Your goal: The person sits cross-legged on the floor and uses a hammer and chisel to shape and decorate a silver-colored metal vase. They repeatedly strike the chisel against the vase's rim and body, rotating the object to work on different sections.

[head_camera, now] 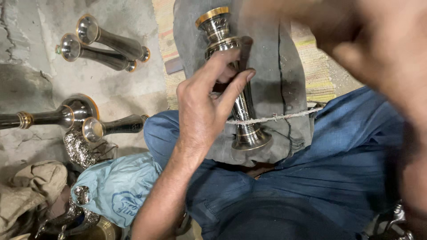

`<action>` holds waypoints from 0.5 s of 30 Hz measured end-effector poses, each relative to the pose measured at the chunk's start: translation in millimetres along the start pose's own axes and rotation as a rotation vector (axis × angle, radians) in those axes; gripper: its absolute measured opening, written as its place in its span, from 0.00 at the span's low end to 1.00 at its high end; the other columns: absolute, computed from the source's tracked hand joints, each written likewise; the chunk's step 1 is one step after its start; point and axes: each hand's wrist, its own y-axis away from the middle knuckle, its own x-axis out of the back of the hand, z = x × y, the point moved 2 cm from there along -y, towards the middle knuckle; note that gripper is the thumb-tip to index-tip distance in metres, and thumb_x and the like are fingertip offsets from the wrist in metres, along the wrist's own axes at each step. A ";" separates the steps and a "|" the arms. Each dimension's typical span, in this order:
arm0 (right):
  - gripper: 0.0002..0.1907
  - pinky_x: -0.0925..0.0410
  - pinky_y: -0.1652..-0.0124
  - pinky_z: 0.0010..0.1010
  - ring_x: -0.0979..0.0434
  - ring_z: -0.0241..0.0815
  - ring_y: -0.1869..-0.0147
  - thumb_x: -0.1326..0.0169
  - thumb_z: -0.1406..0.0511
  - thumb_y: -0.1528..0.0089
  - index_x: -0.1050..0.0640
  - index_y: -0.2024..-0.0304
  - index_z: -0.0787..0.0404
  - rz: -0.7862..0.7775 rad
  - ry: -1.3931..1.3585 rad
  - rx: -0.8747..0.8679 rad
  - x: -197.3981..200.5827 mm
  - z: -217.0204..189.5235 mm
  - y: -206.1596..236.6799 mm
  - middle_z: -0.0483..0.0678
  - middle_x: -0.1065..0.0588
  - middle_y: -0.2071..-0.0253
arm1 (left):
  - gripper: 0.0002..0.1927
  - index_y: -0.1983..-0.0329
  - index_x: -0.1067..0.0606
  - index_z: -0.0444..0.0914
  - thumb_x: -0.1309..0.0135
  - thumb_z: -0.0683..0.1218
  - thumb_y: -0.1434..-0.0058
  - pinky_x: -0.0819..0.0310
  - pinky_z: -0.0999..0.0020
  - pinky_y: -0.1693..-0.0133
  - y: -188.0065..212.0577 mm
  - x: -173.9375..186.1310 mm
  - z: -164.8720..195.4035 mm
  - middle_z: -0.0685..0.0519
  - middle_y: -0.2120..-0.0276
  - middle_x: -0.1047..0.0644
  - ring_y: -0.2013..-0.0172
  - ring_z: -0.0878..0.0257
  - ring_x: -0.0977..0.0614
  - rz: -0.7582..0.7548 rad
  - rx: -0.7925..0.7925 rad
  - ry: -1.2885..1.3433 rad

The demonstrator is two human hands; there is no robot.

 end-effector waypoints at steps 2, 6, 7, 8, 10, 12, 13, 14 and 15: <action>0.13 0.29 0.66 0.38 0.20 0.50 0.65 0.33 0.75 0.40 0.22 0.55 0.73 -0.002 0.086 -0.055 8.3 -14.1 3.0 0.59 0.23 0.66 | 0.18 0.43 0.24 0.39 0.35 0.48 0.33 0.12 0.68 0.61 -3.7 3.3 0.6 0.52 0.62 0.15 0.61 0.63 0.11 -0.070 -0.031 -0.022; 0.10 0.28 0.61 0.34 0.18 0.45 0.61 0.34 0.74 0.36 0.24 0.58 0.69 0.011 -0.027 -0.195 4.5 -24.8 11.0 0.54 0.21 0.65 | 0.18 0.42 0.24 0.39 0.36 0.49 0.33 0.13 0.65 0.58 -14.0 4.7 1.6 0.48 0.54 0.16 0.58 0.61 0.12 -0.166 -0.164 -0.081; 0.10 0.28 0.60 0.34 0.18 0.45 0.60 0.33 0.74 0.35 0.24 0.58 0.68 0.021 -0.021 -0.214 3.1 -24.7 14.4 0.54 0.21 0.65 | 0.18 0.42 0.24 0.40 0.36 0.49 0.32 0.13 0.65 0.57 -17.5 4.6 2.2 0.47 0.51 0.17 0.58 0.61 0.12 -0.183 -0.209 -0.100; 0.12 0.28 0.61 0.36 0.18 0.47 0.61 0.31 0.73 0.36 0.24 0.59 0.69 0.037 0.074 -0.207 1.5 -24.7 19.1 0.55 0.21 0.65 | 0.17 0.42 0.24 0.40 0.37 0.49 0.32 0.13 0.65 0.57 -20.8 3.9 2.3 0.48 0.52 0.16 0.58 0.62 0.12 -0.226 -0.200 -0.078; 0.14 0.28 0.57 0.35 0.18 0.46 0.57 0.32 0.73 0.35 0.26 0.54 0.69 0.083 0.019 -0.196 -3.7 -21.5 31.6 0.56 0.21 0.60 | 0.16 0.43 0.23 0.40 0.39 0.48 0.31 0.13 0.65 0.57 -24.5 3.5 2.7 0.50 0.54 0.16 0.58 0.63 0.12 -0.312 -0.172 -0.034; 0.14 0.27 0.52 0.31 0.18 0.42 0.52 0.36 0.72 0.32 0.28 0.49 0.69 0.136 -0.185 -0.216 -15.0 -15.6 47.0 0.55 0.21 0.55 | 0.17 0.43 0.23 0.39 0.38 0.48 0.32 0.14 0.64 0.54 -26.6 5.9 3.8 0.50 0.54 0.16 0.57 0.62 0.12 -0.350 -0.251 -0.062; 0.14 0.26 0.51 0.30 0.18 0.41 0.51 0.37 0.72 0.31 0.28 0.48 0.69 0.159 -0.242 -0.237 -20.7 -11.7 55.4 0.55 0.21 0.53 | 0.17 0.43 0.23 0.39 0.37 0.48 0.33 0.15 0.63 0.53 -28.6 6.4 4.3 0.50 0.54 0.16 0.57 0.61 0.13 -0.368 -0.296 -0.076; 0.13 0.26 0.55 0.29 0.18 0.40 0.53 0.37 0.72 0.33 0.27 0.50 0.68 0.175 -0.204 -0.281 -24.7 -6.2 63.1 0.55 0.21 0.55 | 0.17 0.43 0.23 0.39 0.37 0.48 0.33 0.15 0.63 0.52 -31.3 6.4 4.8 0.50 0.53 0.16 0.55 0.60 0.13 -0.380 -0.326 -0.057; 0.12 0.26 0.56 0.29 0.19 0.40 0.54 0.37 0.71 0.32 0.26 0.51 0.68 0.199 -0.189 -0.318 -30.8 -1.9 70.2 0.54 0.21 0.57 | 0.18 0.42 0.23 0.40 0.37 0.48 0.33 0.16 0.63 0.51 -32.8 6.7 5.2 0.51 0.52 0.16 0.54 0.60 0.13 -0.392 -0.351 -0.038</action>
